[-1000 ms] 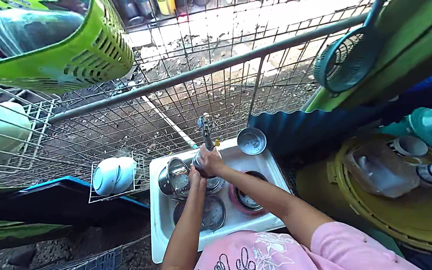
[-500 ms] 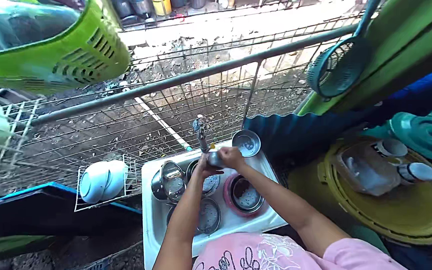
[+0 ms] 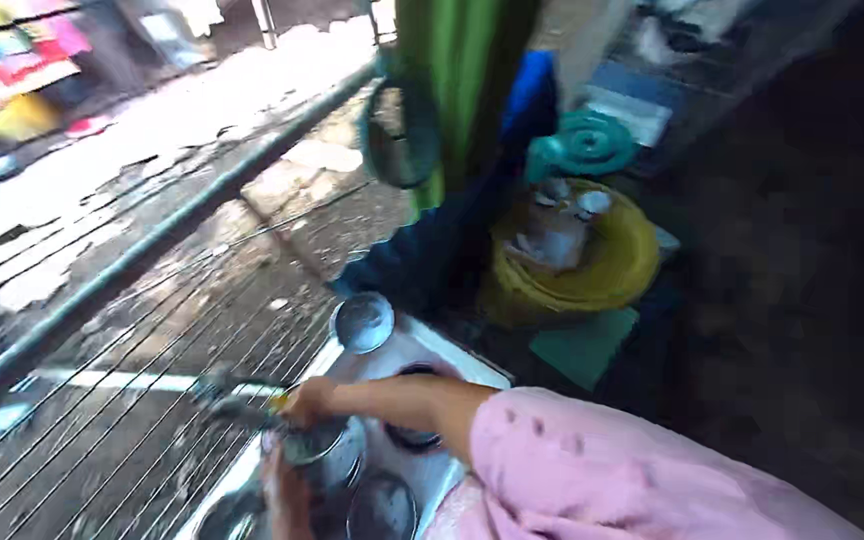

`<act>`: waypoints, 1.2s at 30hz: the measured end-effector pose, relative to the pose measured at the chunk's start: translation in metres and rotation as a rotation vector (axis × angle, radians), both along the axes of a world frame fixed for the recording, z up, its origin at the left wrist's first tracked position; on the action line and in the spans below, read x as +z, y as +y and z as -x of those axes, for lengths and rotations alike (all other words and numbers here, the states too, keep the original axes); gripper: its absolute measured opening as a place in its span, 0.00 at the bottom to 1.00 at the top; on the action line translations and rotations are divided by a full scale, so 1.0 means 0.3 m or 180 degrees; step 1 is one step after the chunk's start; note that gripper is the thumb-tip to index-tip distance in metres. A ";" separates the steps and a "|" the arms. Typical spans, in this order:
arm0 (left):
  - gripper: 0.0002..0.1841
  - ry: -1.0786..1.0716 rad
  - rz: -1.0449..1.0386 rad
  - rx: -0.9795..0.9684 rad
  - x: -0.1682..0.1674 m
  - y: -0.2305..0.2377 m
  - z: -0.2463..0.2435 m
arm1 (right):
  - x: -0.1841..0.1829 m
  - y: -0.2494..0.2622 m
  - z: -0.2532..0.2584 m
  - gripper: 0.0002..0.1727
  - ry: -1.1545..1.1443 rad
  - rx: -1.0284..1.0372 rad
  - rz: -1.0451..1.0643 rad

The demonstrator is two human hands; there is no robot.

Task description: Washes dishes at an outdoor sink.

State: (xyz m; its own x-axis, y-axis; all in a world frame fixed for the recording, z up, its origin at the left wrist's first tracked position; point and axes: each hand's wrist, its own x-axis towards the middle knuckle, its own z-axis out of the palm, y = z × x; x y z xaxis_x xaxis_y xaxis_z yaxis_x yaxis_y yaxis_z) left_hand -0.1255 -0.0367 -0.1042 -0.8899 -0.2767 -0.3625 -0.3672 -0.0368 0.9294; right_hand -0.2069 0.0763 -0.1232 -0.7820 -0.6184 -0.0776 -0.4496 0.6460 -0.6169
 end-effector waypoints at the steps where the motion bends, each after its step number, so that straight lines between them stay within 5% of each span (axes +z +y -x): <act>1: 0.28 0.0070 0.0196 0.0014 0.003 0.000 0.004 | 0.024 -0.001 -0.032 0.14 -0.0279 -0.0085 -0.0223; 4: 0.30 0.0198 0.0222 0.0007 0.000 0.002 0.012 | 0.150 -0.020 -0.096 0.21 -0.1148 0.0065 -0.0225; 8: 0.25 0.0097 0.0120 -0.0104 -0.012 0.012 0.054 | 0.036 0.014 0.025 0.13 -0.0450 -0.0331 0.0812; 12: 0.24 0.0148 0.0611 -0.0337 0.056 0.094 0.107 | 0.023 0.069 -0.060 0.20 -0.1222 -0.0841 0.0208; 14: 0.25 0.0117 0.0731 -0.0499 0.063 0.113 0.126 | 0.041 0.022 -0.114 0.18 -0.1845 -0.1297 0.0897; 17: 0.28 -0.0250 0.0730 -0.0335 0.090 0.095 0.160 | 0.023 -0.010 -0.225 0.18 -0.1264 -0.1547 0.2204; 21: 0.31 -0.0517 0.1088 -0.0543 0.148 0.067 0.185 | -0.047 0.149 -0.252 0.23 -0.0348 -0.0150 0.0839; 25: 0.27 -0.0105 0.0601 -0.0297 0.068 0.105 0.137 | 0.127 0.048 -0.196 0.22 -0.1183 -0.1129 0.1434; 28: 0.23 -0.0109 0.0703 -0.0446 0.133 0.061 0.123 | 0.044 0.079 -0.264 0.27 -0.0659 -0.0406 0.0988; 31: 0.26 -0.0147 0.0344 -0.0349 0.092 0.009 0.122 | -0.038 0.181 -0.202 0.20 0.0039 0.0401 0.0358; 33: 0.42 0.0004 -0.0021 -0.0017 0.029 0.044 0.103 | 0.078 0.148 -0.176 0.22 -0.0470 0.0228 0.0156; 36: 0.38 0.0213 -0.0190 0.0254 0.006 0.084 0.084 | 0.112 0.076 -0.216 0.26 -0.0651 -0.0237 0.0596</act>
